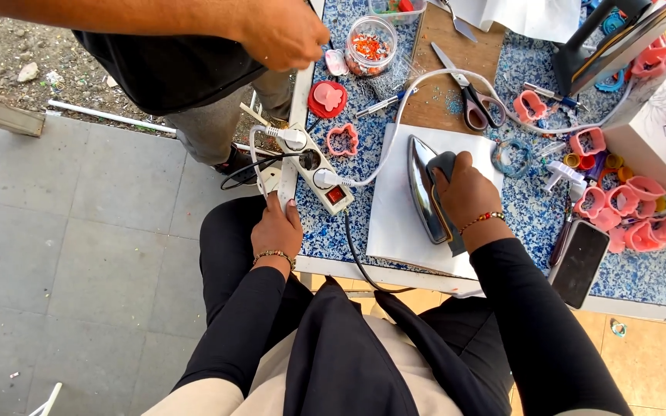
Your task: Ironing and assembling small red plastic pieces into a flower-like shape on a table.
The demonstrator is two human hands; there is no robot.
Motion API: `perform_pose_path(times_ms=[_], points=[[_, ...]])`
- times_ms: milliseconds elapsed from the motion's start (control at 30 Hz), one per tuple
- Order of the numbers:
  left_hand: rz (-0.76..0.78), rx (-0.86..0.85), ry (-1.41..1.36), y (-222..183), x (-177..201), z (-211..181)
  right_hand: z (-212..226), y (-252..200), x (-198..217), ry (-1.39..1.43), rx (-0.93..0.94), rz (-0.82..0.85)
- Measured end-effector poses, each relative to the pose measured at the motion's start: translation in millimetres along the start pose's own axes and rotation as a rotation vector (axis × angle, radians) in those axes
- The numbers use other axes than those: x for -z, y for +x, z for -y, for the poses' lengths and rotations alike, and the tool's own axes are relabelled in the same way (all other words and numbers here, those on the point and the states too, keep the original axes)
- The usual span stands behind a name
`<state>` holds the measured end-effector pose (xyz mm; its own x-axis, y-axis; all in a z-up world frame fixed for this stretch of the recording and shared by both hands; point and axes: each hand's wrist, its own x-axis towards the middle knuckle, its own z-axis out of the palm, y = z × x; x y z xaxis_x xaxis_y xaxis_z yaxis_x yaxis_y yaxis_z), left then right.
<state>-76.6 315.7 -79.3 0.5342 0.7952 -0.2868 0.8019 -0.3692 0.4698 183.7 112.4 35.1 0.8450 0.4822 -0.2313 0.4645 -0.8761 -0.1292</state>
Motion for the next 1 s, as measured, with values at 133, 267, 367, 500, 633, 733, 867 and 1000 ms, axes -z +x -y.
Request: perform_pose_path(times_ms=[133,267,367,500,633,733,867,1000], points=[[-0.006,-0.012,0.021,0,-4,4,0,19,2,0.001,0.076,0.001],[-0.002,-0.010,0.007,-2,-2,3,-8,20,-4,0.044,-0.034,-0.066],[-0.008,0.001,0.010,1,2,-1,-18,16,-5,0.068,-0.027,-0.082],[0.020,0.018,-0.005,0,4,-2,-21,2,-8,0.088,-0.063,-0.044],[-0.034,-0.050,0.008,-2,0,2,-25,9,-15,0.088,-0.076,-0.119],[-0.035,-0.055,0.028,-3,0,0,-19,4,-13,0.114,-0.100,-0.105],[-0.015,-0.060,0.046,-2,0,0,-9,-8,-12,0.132,-0.103,-0.062],[-0.030,-0.068,0.058,-8,3,-1,-2,-14,-8,0.173,-0.144,-0.025]])
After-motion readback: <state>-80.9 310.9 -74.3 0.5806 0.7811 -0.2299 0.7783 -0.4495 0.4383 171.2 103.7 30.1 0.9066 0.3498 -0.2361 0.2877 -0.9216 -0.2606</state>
